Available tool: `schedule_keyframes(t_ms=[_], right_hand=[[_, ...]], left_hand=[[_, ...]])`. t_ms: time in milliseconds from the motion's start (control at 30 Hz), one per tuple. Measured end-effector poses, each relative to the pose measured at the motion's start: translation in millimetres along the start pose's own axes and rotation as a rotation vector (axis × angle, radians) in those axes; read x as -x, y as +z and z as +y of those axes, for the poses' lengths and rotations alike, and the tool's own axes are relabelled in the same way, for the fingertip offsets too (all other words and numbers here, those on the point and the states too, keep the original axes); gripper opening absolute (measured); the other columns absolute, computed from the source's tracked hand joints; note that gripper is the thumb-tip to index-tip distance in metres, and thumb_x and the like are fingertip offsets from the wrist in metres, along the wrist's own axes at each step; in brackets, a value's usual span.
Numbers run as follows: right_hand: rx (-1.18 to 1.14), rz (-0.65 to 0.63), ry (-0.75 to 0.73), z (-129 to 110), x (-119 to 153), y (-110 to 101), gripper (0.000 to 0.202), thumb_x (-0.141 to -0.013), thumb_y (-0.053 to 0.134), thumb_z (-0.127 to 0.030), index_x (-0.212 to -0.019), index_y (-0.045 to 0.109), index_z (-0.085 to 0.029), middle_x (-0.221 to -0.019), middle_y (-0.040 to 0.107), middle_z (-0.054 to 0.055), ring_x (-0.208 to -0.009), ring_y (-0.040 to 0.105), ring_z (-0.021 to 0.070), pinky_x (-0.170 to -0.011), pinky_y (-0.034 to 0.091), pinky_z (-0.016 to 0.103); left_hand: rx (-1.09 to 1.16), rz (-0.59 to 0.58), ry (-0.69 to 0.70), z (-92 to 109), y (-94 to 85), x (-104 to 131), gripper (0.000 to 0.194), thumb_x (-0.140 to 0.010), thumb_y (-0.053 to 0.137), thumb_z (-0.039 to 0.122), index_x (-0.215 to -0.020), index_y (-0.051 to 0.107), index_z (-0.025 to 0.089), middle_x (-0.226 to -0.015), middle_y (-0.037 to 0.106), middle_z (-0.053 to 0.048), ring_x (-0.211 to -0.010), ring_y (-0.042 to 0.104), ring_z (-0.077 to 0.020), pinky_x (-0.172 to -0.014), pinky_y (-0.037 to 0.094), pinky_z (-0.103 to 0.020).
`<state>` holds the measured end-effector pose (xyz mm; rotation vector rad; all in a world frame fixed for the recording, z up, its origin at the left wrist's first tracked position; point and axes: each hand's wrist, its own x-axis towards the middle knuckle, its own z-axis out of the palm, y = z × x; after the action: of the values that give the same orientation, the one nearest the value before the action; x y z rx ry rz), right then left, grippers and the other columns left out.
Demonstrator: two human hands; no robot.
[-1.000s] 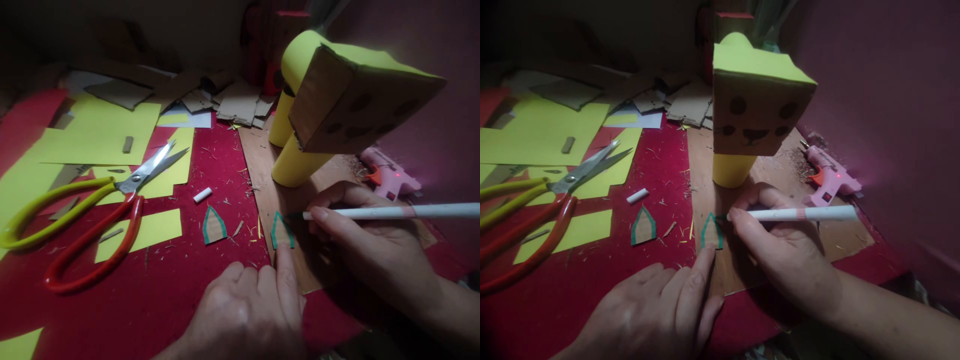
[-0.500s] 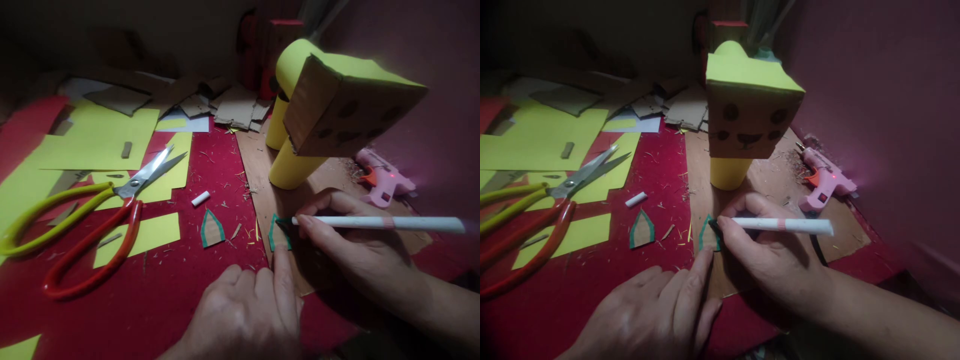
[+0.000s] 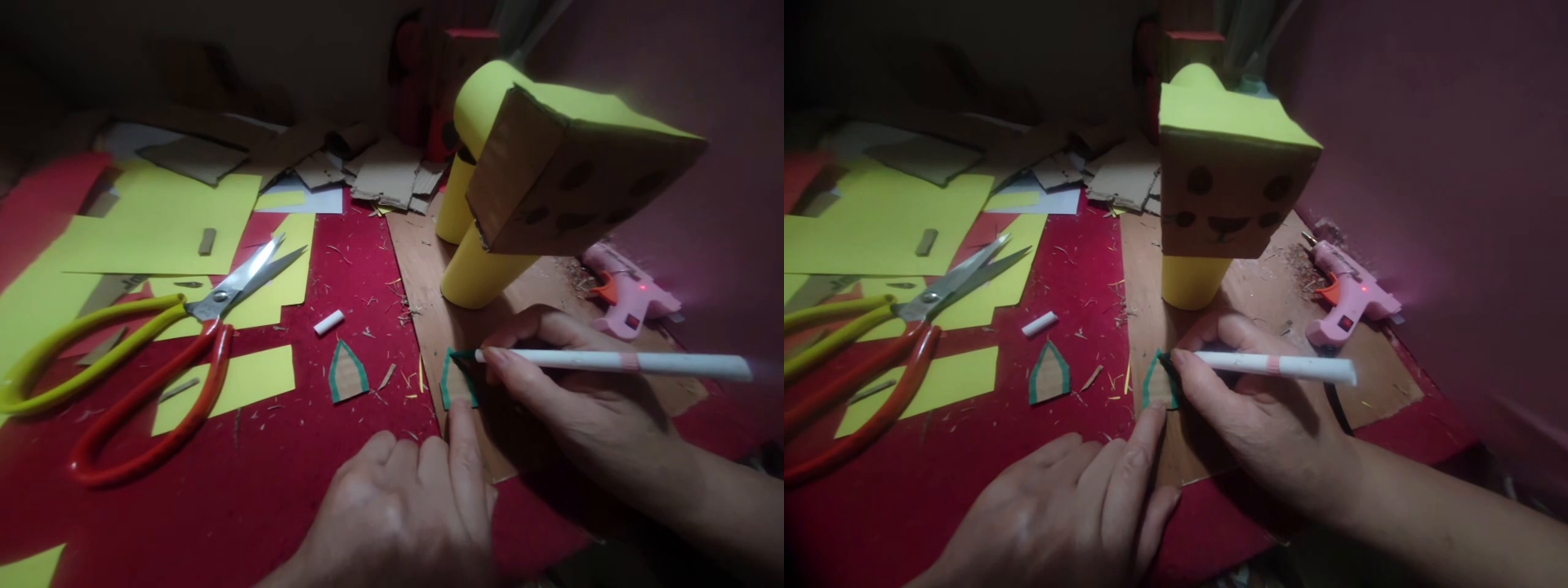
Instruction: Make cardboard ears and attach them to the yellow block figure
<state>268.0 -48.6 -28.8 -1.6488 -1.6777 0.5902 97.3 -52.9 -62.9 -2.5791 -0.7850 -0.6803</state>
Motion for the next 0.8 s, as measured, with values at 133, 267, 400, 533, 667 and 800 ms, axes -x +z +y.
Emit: schedule_keyframes(t_ms=[133, 267, 400, 533, 667, 800], right_hand=[[-0.001, -0.009, -0.012, 0.6, -1.1, 0.1, 0.013, -0.086, 0.058, -0.028, -0.075, 0.059, -0.023, -0.065, 0.063, -0.003, -0.056, 0.06, 0.0109, -0.052, 0.045, 0.024], [-0.039, -0.032, -0.012, 0.6, -0.4, -0.8, 0.011, -0.086, 0.059, -0.026, -0.076, 0.059, -0.024, -0.065, 0.063, -0.006, -0.056, 0.061, 0.008, -0.053, 0.046, 0.02], [-0.034, -0.039, 0.0, 0.6, 0.9, -0.9, 0.011, -0.085, 0.06, -0.026, -0.074, 0.06, -0.024, -0.064, 0.064, -0.006, -0.056, 0.061, 0.0075, -0.052, 0.046, 0.019], [-0.017, -0.049, -0.012, -0.5, 0.2, -1.7, 0.01, -0.084, 0.06, -0.026, -0.074, 0.061, -0.024, -0.065, 0.064, -0.005, -0.057, 0.061, 0.0081, -0.051, 0.046, 0.018], [-0.035, -0.054, 0.016, -2.2, -0.3, -2.2, 0.011, -0.084, 0.06, -0.025, -0.073, 0.061, -0.023, -0.064, 0.064, -0.004, -0.056, 0.06, 0.0093, -0.05, 0.046, 0.02], [-0.147, -0.026, 0.086, -2.3, 1.1, -0.4, 0.013, -0.084, 0.06, -0.026, -0.071, 0.059, -0.022, -0.057, 0.061, -0.004, -0.05, 0.058, 0.0103, -0.048, 0.046, 0.022]], left_hand=[[0.003, 0.014, 0.006, -1.0, 1.1, -1.1, 0.038, -0.074, 0.057, 0.036, -0.092, 0.071, 0.006, -0.042, 0.051, 0.003, -0.031, 0.044, -0.0122, -0.031, 0.036, -0.025], [0.014, 0.006, -0.013, -1.0, 2.3, -2.2, 0.041, -0.068, 0.063, 0.036, -0.092, 0.071, 0.004, -0.041, 0.051, 0.002, -0.031, 0.043, -0.013, -0.031, 0.036, -0.026], [0.007, 0.015, -0.019, -0.5, 2.2, -1.2, 0.04, -0.068, 0.062, 0.032, -0.094, 0.07, 0.003, -0.041, 0.05, 0.003, -0.031, 0.043, -0.0125, -0.031, 0.036, -0.026], [-0.01, 0.017, -0.021, -1.4, 2.6, -0.6, 0.041, -0.069, 0.057, 0.032, -0.096, 0.07, 0.004, -0.041, 0.05, 0.004, -0.031, 0.043, -0.012, -0.032, 0.038, -0.025], [0.002, 0.015, -0.007, -1.7, 1.8, -2.0, 0.043, -0.062, 0.065, 0.032, -0.095, 0.071, 0.005, -0.041, 0.051, 0.004, -0.031, 0.044, -0.0121, -0.031, 0.039, -0.026], [0.007, 0.018, -0.023, -0.6, 1.3, -3.1, 0.043, -0.063, 0.064, 0.036, -0.093, 0.071, 0.005, -0.042, 0.052, 0.003, -0.031, 0.044, -0.0124, -0.031, 0.037, -0.026]])
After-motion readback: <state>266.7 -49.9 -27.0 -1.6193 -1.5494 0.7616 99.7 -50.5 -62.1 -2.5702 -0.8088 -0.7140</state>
